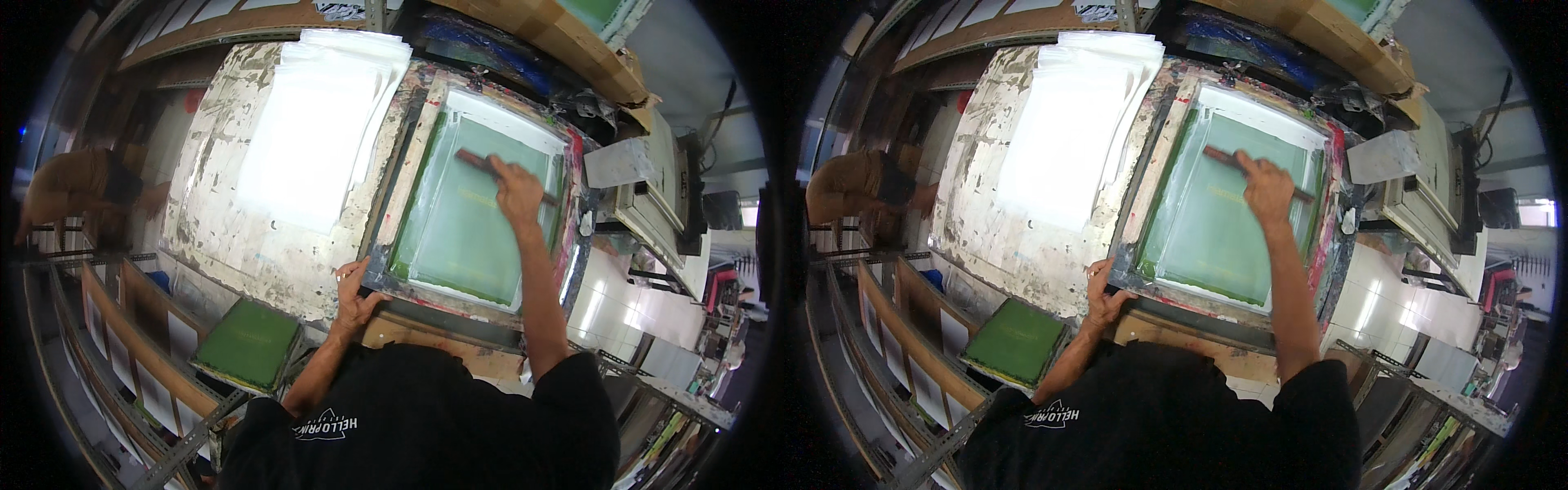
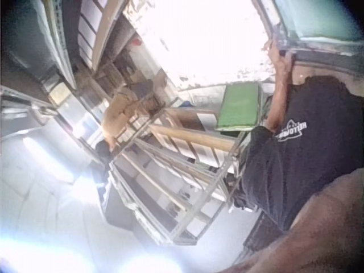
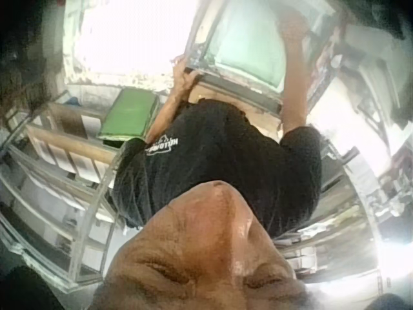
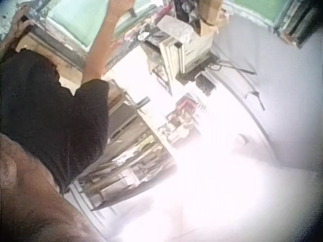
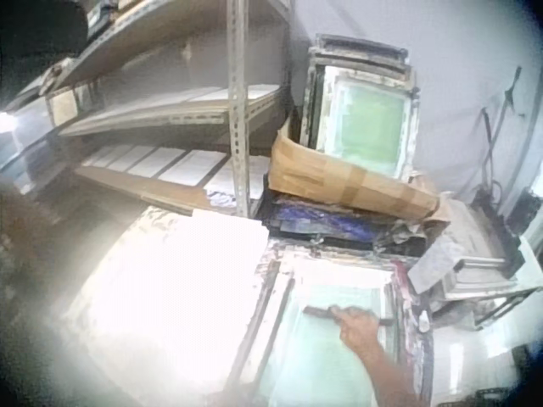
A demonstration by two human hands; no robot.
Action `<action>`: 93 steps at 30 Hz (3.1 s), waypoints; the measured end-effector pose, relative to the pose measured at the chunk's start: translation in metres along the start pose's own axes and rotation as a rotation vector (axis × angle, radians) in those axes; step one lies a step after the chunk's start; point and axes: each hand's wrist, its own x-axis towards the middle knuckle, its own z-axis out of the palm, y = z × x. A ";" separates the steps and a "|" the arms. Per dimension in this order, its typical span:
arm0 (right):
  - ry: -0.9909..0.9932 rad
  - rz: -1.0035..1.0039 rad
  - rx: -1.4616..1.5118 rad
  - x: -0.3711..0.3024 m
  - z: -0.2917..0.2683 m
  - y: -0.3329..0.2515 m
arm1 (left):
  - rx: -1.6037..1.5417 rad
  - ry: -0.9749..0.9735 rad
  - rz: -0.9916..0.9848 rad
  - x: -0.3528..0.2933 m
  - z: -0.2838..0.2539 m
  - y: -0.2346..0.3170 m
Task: The person performs screen printing on white paper sheets using a green ink screen and a squeegee. They repeatedly place a sheet under the screen, pull ink across the mesh, and lift the screen to reveal the printed design. A coworker assists by removing the printed sheets from the press.
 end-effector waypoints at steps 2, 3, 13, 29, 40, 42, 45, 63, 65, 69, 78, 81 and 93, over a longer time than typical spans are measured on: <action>-0.057 0.038 0.003 -0.033 -0.027 -0.034 | -0.078 0.029 0.014 0.005 0.000 0.009; -0.094 0.053 0.007 -0.045 -0.048 -0.054 | -0.091 0.062 0.022 0.007 0.000 0.014; -0.084 -0.013 0.088 -0.047 -0.233 -0.155 | -0.268 0.340 0.106 0.077 -0.024 0.114; -0.046 0.036 0.284 0.153 -0.315 -0.079 | 0.316 0.159 0.121 0.320 0.157 0.002; -0.098 0.066 0.439 0.158 -0.333 -0.085 | 0.058 0.046 -0.120 0.301 0.176 0.012; -0.083 0.001 0.401 0.158 -0.320 -0.066 | -0.051 0.156 -0.093 0.297 0.168 0.007; -0.066 0.027 0.353 0.155 -0.315 -0.058 | -0.190 0.273 -0.089 0.284 0.135 0.010; -0.076 0.054 0.425 0.157 -0.310 -0.047 | -0.060 1.326 -0.335 0.123 -0.234 -0.184; -0.078 0.055 0.398 0.157 -0.310 -0.044 | -0.045 1.366 -0.395 0.110 -0.260 -0.198; -0.086 0.053 0.358 0.156 -0.308 -0.041 | 0.560 1.458 -0.519 0.104 -0.281 -0.203; -0.071 0.087 0.330 0.152 -0.312 -0.045 | 0.440 0.217 -0.174 0.161 -0.072 -0.062; -0.083 0.092 0.367 0.156 -0.311 -0.048 | 0.537 0.300 -0.134 0.157 -0.044 -0.065; -0.058 0.075 0.337 0.156 -0.313 -0.055 | 0.192 0.028 -0.065 0.164 -0.030 -0.001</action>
